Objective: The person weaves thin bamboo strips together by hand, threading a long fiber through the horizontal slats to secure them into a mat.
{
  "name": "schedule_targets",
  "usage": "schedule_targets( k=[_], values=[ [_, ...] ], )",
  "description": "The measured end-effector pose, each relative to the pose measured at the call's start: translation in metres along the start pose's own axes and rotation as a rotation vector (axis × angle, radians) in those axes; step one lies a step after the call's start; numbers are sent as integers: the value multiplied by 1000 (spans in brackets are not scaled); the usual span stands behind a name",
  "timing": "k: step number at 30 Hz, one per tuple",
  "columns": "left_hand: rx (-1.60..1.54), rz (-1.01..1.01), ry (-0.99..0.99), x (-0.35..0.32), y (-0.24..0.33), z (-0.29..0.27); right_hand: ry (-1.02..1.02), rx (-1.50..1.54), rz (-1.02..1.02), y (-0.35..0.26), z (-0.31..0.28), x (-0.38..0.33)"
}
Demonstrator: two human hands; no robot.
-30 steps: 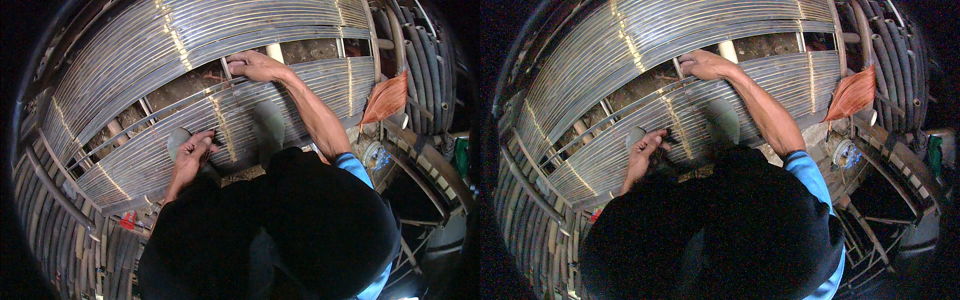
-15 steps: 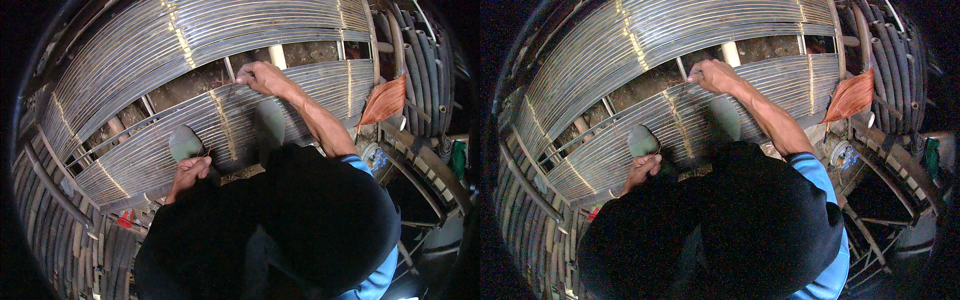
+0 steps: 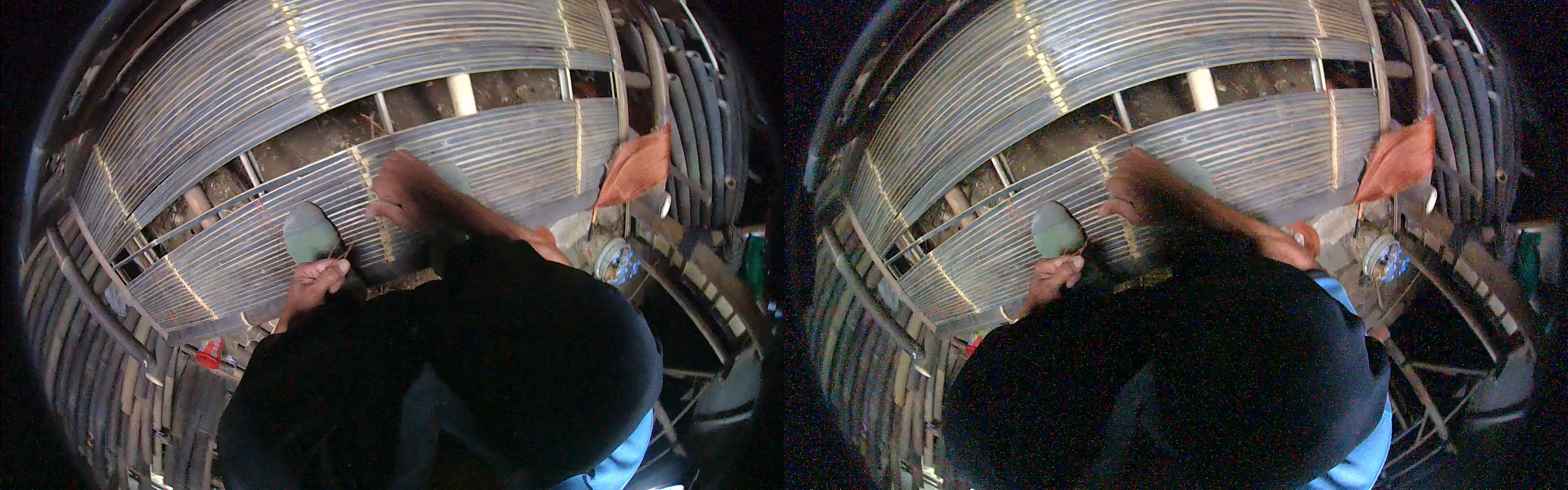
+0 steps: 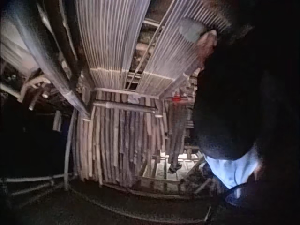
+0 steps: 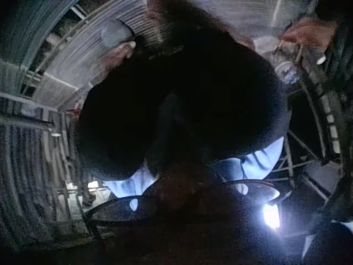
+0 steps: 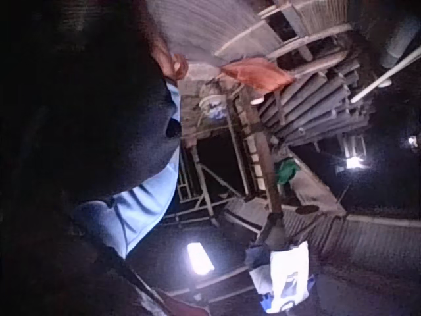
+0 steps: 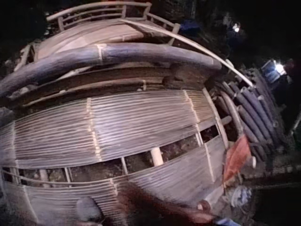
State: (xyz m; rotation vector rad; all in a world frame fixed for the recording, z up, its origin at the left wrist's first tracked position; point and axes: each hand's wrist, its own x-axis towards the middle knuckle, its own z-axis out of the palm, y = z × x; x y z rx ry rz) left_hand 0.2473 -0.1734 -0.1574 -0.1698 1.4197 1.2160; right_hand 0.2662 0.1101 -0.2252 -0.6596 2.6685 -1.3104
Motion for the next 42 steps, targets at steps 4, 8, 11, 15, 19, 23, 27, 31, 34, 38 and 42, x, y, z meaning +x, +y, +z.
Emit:
schedule_targets(
  k=[4, 8, 11, 15, 19, 23, 27, 31, 34, 38, 42],
  values=[
    [-36, 44, 37, 4, -10, -11, -259, -121, 203, -8, -2, 5],
    [-248, 242, 626, 10, 25, -38, -474, -137, 107, -13, -19, 10],
    [313, 407, 1013, 35, 19, -69, -550, -108, 80, -10, -14, -15],
    [653, 306, 1250, 53, 19, -63, -640, -67, 45, -24, -33, -12],
    [627, 387, 1325, 66, -7, -61, -521, -128, 79, -17, -41, 39],
    [793, 418, 1324, 75, -4, -60, -222, -53, 184, -6, -42, 98],
    [1071, 426, 1282, 79, -1, -64, -98, 169, 265, 7, 2, 127],
    [914, 308, 1273, 70, 4, -66, -285, 209, 428, 33, 35, 125],
    [656, 273, 1235, 52, 15, -58, -105, 189, 360, 30, 46, 116],
    [579, 282, 1231, 49, 12, -45, -17, 114, 258, 36, 49, 113],
    [642, 293, 1164, 45, 17, -46, 19, 151, 238, 32, 43, 108]
  ],
)
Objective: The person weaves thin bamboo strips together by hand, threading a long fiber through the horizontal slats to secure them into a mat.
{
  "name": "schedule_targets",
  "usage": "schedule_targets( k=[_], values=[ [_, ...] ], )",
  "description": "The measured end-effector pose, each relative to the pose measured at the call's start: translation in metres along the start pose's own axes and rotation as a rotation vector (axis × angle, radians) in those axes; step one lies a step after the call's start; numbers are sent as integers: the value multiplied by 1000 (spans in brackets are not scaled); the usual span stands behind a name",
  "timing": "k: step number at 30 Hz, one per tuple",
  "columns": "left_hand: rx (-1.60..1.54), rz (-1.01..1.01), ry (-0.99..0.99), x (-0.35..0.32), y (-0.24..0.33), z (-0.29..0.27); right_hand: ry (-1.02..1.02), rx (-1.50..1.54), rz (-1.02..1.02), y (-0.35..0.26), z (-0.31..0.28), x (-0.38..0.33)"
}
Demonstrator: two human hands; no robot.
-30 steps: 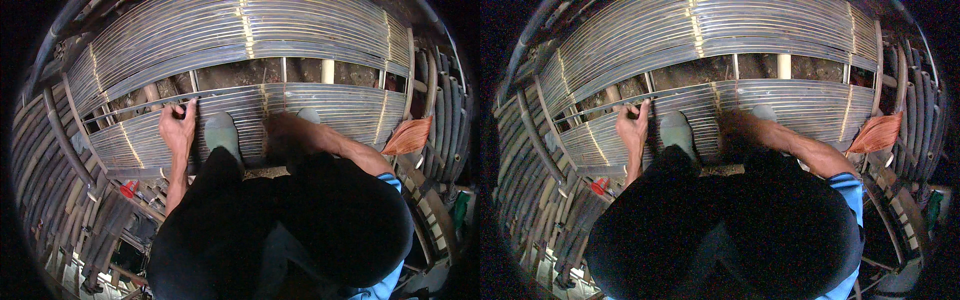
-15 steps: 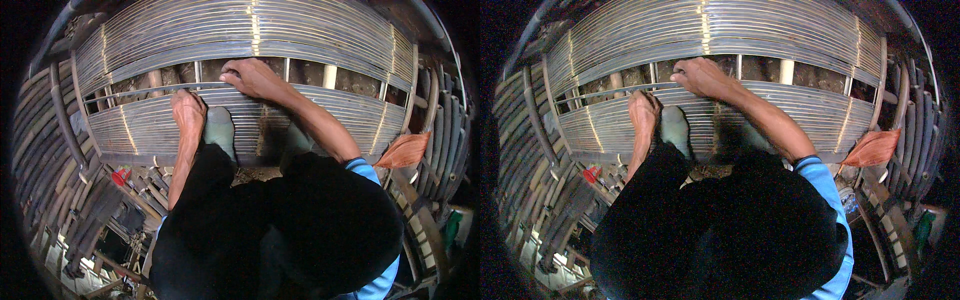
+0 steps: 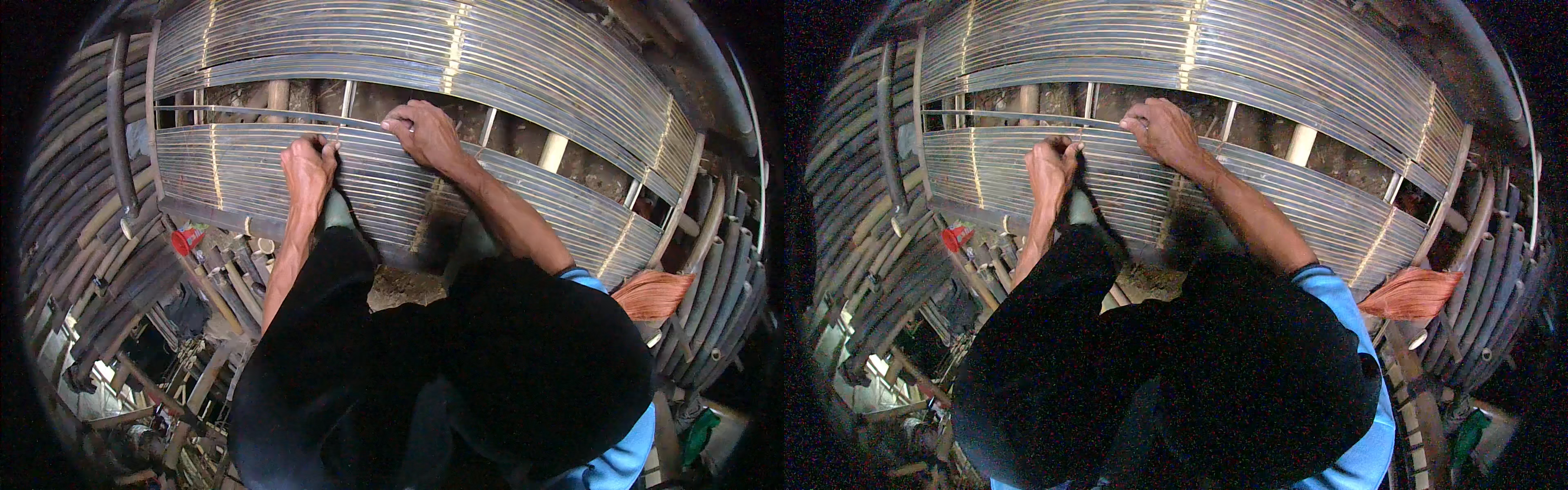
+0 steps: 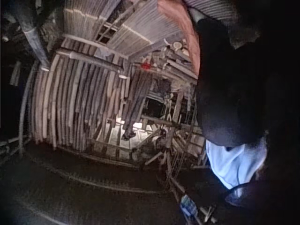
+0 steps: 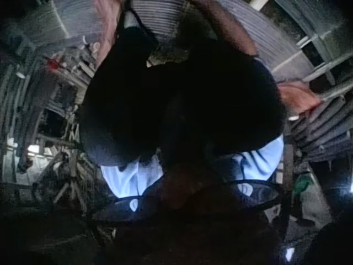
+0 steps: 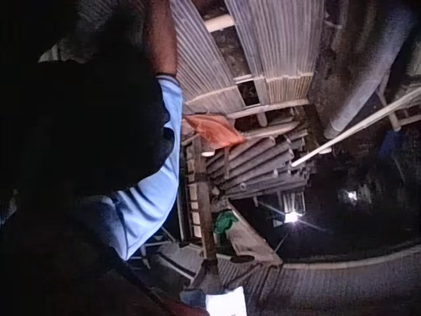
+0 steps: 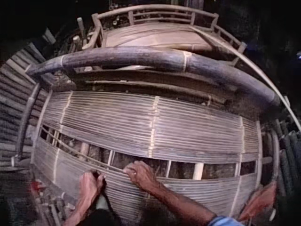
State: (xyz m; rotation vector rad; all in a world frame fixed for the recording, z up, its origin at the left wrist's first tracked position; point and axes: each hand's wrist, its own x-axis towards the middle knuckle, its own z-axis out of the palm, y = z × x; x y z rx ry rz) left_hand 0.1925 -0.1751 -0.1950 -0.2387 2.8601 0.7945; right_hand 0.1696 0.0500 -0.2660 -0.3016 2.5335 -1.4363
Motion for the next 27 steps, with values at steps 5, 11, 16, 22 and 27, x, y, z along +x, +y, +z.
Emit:
schedule_targets(
  k=[5, 11, 16, 22, 27],
  values=[
    [149, 89, 42, 4, -25, 17, -119, 190, -1, 0, -1, 4],
    [156, 75, 15, 9, -8, 12, -24, 4, -18, 0, 4, -3],
    [52, -5, 137, -1, 1, 11, 38, 22, -63, 4, 3, -3],
    [267, 180, 280, 2, -15, 26, 31, 24, -56, -1, 3, -4],
    [247, 46, 134, 4, -10, 30, 52, 10, -63, 10, 6, -3]
  ],
)
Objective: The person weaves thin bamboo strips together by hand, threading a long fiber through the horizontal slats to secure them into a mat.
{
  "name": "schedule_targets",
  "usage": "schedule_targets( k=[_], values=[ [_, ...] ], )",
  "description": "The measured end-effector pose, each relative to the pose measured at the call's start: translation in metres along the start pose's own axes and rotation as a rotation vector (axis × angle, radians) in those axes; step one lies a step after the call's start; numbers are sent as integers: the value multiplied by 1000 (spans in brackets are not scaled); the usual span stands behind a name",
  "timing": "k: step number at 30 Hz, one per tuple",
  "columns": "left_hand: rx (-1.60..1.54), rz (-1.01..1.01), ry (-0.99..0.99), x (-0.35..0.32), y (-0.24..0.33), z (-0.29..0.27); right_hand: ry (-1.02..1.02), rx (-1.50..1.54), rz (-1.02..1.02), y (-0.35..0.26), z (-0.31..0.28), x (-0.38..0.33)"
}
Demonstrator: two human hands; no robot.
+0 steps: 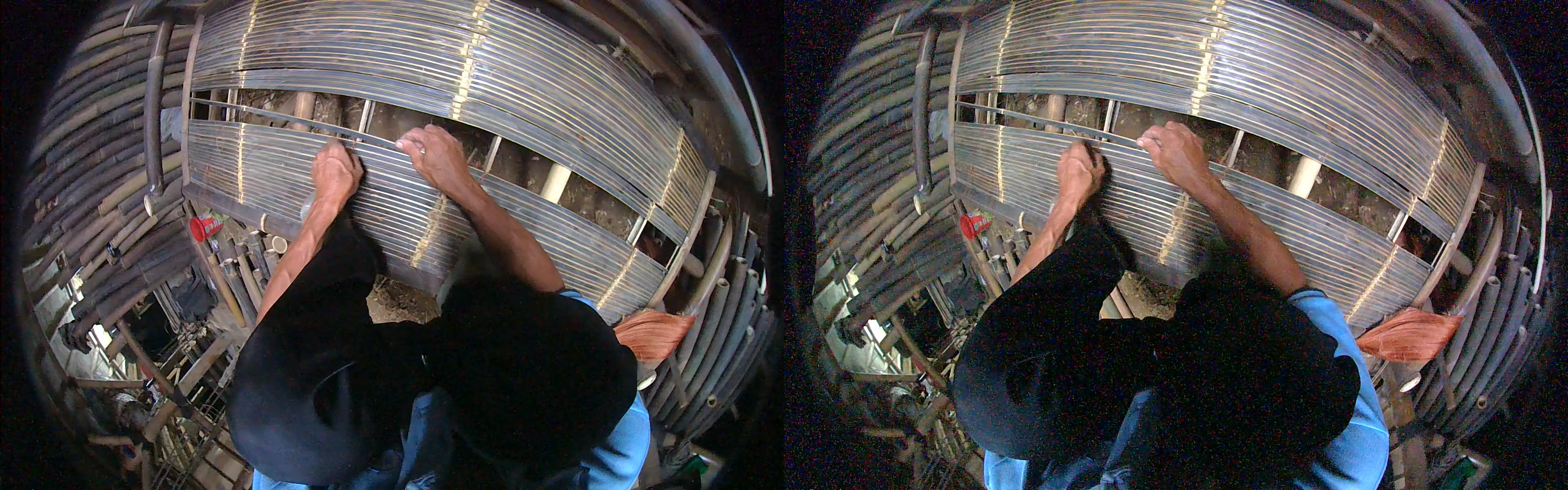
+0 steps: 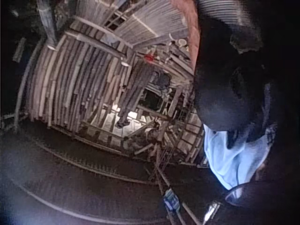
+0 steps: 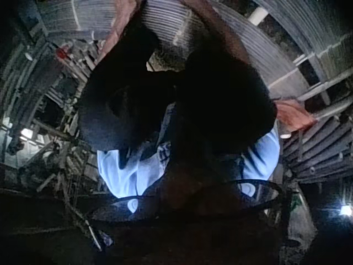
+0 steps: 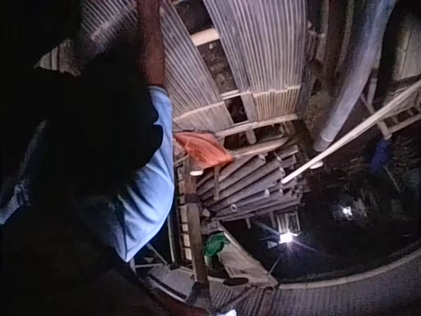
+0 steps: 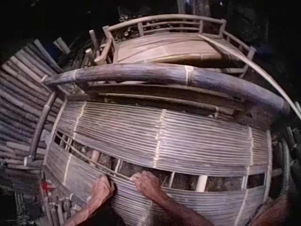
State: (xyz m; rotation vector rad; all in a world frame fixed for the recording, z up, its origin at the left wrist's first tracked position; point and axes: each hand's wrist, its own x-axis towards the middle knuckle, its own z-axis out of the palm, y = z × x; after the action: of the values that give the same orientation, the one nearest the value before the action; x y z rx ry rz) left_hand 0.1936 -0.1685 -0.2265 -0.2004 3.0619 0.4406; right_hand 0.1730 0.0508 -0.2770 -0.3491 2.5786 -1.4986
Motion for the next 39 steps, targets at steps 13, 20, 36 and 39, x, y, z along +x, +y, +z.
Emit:
schedule_targets(
  k=[13, 20, 36, 39],
  values=[
    [44, -333, -351, -77, 28, -56, -39, 44, 9, -7, -7, 1],
    [334, -68, -633, -101, -6, -47, -64, 29, 48, -5, -8, 0],
    [-581, -692, -432, -28, -122, -320, -53, 87, 24, -7, -9, -1],
    [-726, -610, -253, -26, -212, -409, -125, 59, 121, -2, -12, 5]
  ],
)
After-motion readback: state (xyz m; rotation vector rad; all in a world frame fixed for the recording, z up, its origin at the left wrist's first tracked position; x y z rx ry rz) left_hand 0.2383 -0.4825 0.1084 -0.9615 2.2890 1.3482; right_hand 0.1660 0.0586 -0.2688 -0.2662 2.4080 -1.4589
